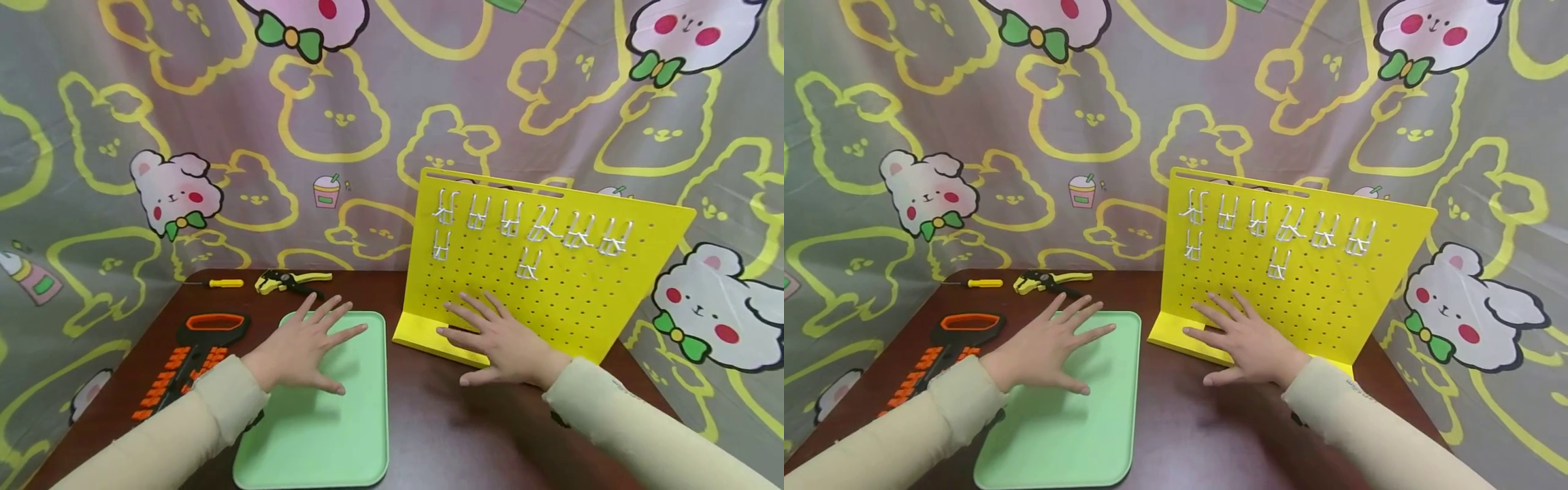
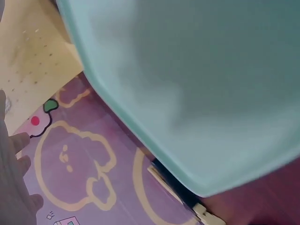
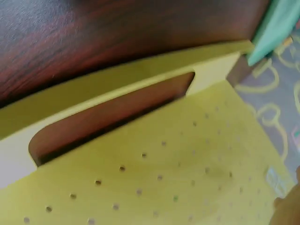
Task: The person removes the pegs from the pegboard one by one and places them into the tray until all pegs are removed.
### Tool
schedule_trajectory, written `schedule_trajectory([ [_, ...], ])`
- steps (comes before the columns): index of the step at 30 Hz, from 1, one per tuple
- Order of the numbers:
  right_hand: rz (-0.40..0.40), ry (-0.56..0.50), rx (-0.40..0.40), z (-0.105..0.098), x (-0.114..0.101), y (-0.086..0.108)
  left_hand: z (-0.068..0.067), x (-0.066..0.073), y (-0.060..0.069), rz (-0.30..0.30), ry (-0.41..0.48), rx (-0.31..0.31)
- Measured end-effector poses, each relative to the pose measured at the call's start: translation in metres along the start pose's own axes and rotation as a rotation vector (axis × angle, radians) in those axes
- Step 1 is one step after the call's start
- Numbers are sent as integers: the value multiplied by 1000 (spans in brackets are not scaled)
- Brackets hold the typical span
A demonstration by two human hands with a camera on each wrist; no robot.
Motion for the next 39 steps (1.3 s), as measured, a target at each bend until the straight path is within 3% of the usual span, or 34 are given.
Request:
schedule_trajectory([
  [7, 107, 0, 235, -52, 19, 15, -15, -3, -28, -54, 103, 58],
  [14, 245, 49, 380, -94, 42, 32, -48, -15, -53, -113, 261, 164],
  [18, 357, 50, 564, -107, 51, 50, -64, -17, -68, -154, 415, 216],
  [22, 475, 36, 807, -121, 63, 65, -74, -16, -88, -231, 599, 247],
  [26, 568, 1, 948, -132, 74, 77, -80, -17, -109, -312, 787, 322],
  [28, 638, -92, 1027, -134, 77, 85, -83, -16, -118, -350, 866, 359],
  [31, 853, -278, 1167, -129, 79, 101, -86, -14, -129, -373, 947, 395],
  [33, 1019, -461, 1267, -124, 79, 113, -89, -13, -136, -375, 978, 414],
  [36, 1223, -645, 1295, -118, 82, 131, -93, -11, -149, -406, 1057, 433],
  [39, 1252, -809, 1245, -110, 87, 145, -94, -10, -162, -494, 1179, 425],
])
Point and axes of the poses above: each hand's wrist, its own y-axis away from the middle knuckle, its own z-axis out of the palm, x = y × z, the point moved 1 cm from there along -y, towards the middle knuckle, and after that the axes turned 6 degrees about x, right-handed, at the moved point
